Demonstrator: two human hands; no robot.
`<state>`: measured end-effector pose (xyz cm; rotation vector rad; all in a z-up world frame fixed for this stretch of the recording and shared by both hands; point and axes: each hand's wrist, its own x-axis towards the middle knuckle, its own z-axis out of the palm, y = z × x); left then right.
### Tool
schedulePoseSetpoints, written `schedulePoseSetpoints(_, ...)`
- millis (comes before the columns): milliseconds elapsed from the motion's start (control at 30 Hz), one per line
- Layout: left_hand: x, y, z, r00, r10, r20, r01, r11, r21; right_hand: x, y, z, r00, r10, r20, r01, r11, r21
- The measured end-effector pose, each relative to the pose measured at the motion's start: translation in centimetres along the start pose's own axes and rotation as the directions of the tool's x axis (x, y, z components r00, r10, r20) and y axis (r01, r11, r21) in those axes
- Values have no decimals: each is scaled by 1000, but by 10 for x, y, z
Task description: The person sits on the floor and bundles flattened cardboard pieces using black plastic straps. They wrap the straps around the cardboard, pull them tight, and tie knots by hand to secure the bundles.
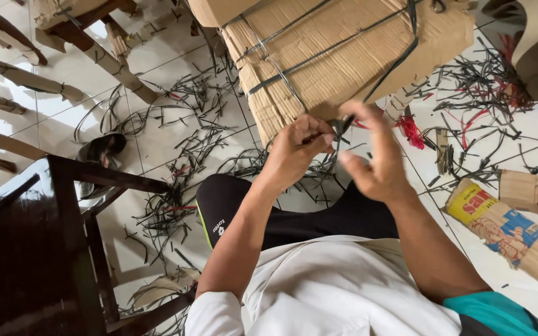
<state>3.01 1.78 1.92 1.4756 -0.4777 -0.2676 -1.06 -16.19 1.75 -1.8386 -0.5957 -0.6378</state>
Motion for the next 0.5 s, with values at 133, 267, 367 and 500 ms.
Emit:
schedulePoseSetpoints(133, -2, 14, 1, 996, 70, 64, -73, 996, 51, -11, 1, 13, 999, -5, 46, 10, 994, -108)
schedulePoseSetpoints(267, -3, 5, -17, 1000, -14, 16, 12, 991, 133, -19, 23, 25, 981, 195, 11, -192, 973, -130)
schedulePoseSetpoints(367, -2, 21, -30, 997, -75, 15, 70, 971, 230, -19, 41, 32, 970, 243, -22, -243, 958, -155)
schedulePoseSetpoints(500, 9, 39, -55, 984, -176, -18, 172, 931, 321, 8, 40, 28, 962, 252, -104, -270, 930, -251)
